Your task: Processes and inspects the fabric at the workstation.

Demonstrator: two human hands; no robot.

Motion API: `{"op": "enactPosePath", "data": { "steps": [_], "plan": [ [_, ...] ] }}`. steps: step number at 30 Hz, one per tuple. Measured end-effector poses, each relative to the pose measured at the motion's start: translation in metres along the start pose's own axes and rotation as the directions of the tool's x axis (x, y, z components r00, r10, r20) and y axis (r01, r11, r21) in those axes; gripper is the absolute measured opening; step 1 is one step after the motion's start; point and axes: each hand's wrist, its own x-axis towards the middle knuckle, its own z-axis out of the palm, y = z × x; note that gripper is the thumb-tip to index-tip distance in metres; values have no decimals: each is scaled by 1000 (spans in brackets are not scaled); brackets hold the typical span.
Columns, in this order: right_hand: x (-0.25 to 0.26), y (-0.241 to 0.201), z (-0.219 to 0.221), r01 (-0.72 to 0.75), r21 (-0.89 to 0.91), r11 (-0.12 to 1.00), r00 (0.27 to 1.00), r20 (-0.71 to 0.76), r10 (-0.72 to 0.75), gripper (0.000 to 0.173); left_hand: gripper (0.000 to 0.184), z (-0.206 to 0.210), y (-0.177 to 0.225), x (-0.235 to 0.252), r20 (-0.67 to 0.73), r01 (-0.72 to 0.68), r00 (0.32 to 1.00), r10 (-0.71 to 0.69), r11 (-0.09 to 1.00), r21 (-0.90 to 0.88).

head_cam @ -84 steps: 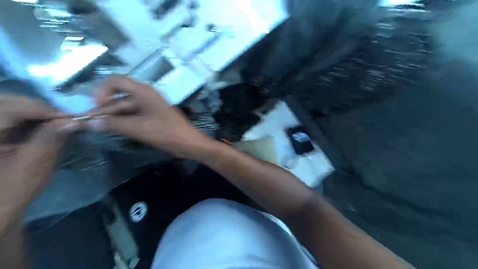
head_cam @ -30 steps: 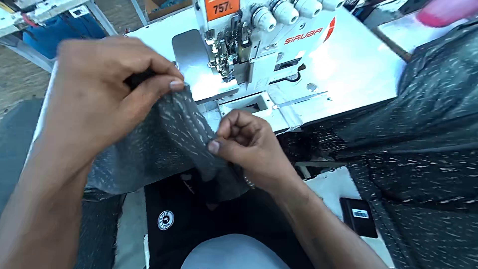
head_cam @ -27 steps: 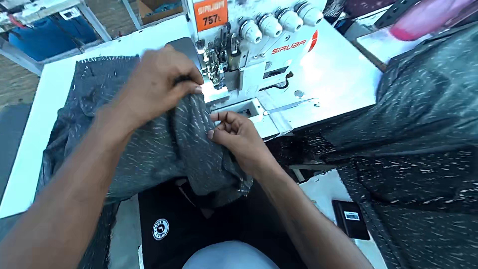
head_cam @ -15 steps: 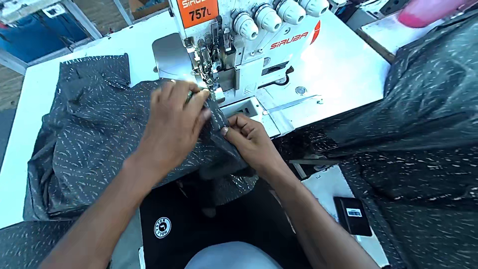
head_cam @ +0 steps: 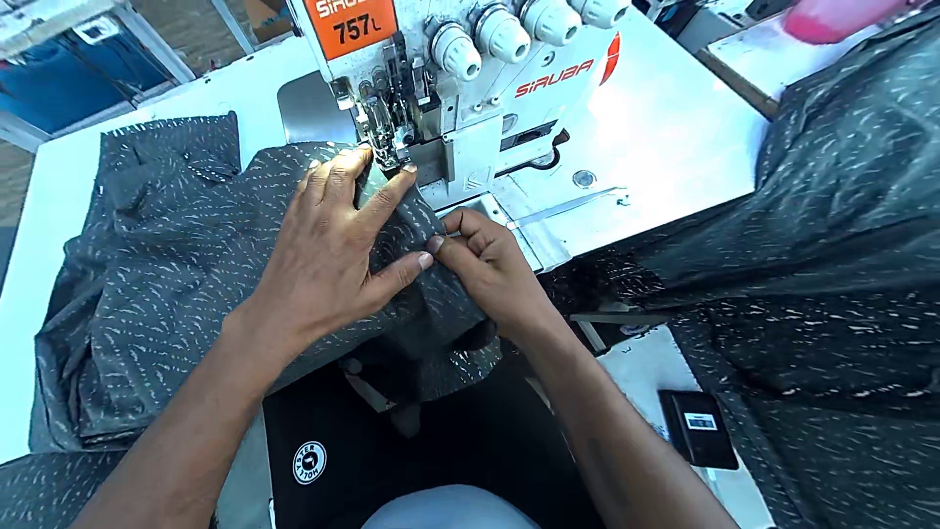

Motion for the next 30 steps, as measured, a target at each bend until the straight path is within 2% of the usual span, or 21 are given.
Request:
{"op": "enactPosePath", "data": {
  "steps": [5, 7, 9, 11, 15, 21, 24, 26, 27, 28, 30],
  "plan": [
    [0, 2, 3, -16, 46, 999, 999, -27, 17, 13, 85, -2, -3, -4, 16, -3, 1000, 4, 999, -53],
    [-2, 2, 2, -19, 66, 998, 999, -27, 20, 13, 74, 3, -3, -16, -107, 7, 994, -26, 985, -170],
    [-3, 1, 1, -4, 83, 997, 1000, -22, 6, 13, 59, 10, 1, -26, -221, 74, 967, -124, 973, -220],
    [-4, 4, 1, 8, 83, 997, 1000, -13, -7, 12, 58, 11, -1, -27, -184, 106, 972, -144, 974, -203],
    [-5, -3, 2, 36, 75, 996, 999, 7, -37, 12, 61, -1, -16, -19, -42, 39, 998, -49, 977, -209],
    [4, 0, 20, 38, 64, 997, 998, -45, -35, 11, 66, -10, -72, 25, 133, -97, 983, 130, 969, -226],
    [4, 0, 30, 26, 26, 999, 997, -75, -24, 12, 63, -12, -95, 43, 110, -161, 977, 185, 967, -199],
    [-4, -1, 30, 43, -62, 997, 997, -63, -47, 13, 59, -18, -91, 22, -31, -87, 996, 85, 992, -94],
    [-13, -1, 26, 56, -124, 991, 998, -26, -60, 13, 59, -24, -82, -7, -96, 39, 994, -43, 998, -43],
    [-24, 0, 20, 60, -159, 986, 998, 39, -54, 13, 63, -30, -75, -46, -128, 217, 967, -219, 976, -28],
    [-44, -1, 1, -4, -86, 996, 970, 242, 25, 16, 83, -27, -88, -132, -98, 550, 831, -547, 835, 4]
  ]
}}
